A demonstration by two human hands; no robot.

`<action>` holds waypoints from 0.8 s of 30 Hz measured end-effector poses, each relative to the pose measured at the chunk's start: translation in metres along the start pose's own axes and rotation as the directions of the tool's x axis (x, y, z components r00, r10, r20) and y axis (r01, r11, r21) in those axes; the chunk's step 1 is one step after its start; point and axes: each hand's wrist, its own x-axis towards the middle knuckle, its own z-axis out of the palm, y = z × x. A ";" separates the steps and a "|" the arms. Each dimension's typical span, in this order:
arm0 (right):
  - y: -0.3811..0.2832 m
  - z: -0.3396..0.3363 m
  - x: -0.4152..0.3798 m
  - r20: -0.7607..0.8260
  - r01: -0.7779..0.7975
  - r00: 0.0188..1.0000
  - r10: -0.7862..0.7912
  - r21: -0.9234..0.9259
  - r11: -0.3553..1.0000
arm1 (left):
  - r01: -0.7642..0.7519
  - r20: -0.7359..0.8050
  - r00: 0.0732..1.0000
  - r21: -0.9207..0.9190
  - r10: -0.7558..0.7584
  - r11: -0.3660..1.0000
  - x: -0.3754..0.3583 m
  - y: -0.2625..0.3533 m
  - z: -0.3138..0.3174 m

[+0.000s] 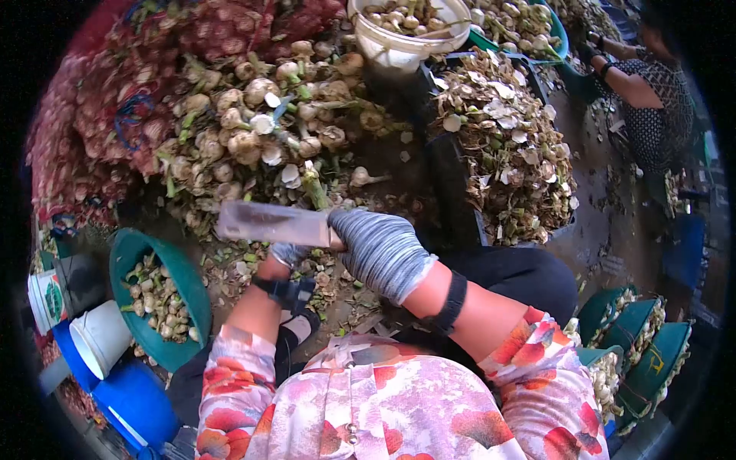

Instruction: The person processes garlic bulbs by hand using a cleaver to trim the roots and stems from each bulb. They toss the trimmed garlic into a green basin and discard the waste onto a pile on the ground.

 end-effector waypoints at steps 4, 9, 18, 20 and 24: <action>-0.009 0.011 -0.003 0.053 0.093 0.995 -0.089 -0.083 0.992 | -0.130 -0.274 0.944 0.206 0.184 0.970 -0.049 0.047 -0.021; -0.019 0.007 -0.015 0.071 0.096 0.994 -0.088 -0.130 0.987 | -0.070 -0.428 0.824 0.573 0.372 0.816 -0.085 0.063 -0.026; 0.014 0.019 -0.009 0.067 -0.246 0.969 0.238 0.208 0.947 | 0.107 -0.356 0.882 -0.490 -0.310 0.865 -0.157 0.149 -0.076; -0.023 0.015 -0.016 0.016 -0.060 0.998 0.060 0.455 0.889 | 0.199 -0.308 0.916 -0.211 -0.258 0.957 -0.150 0.148 -0.082; -0.055 0.027 -0.014 0.059 0.035 0.996 -0.067 0.434 0.900 | 0.167 -0.428 0.871 -0.202 -0.241 0.965 -0.131 0.172 -0.089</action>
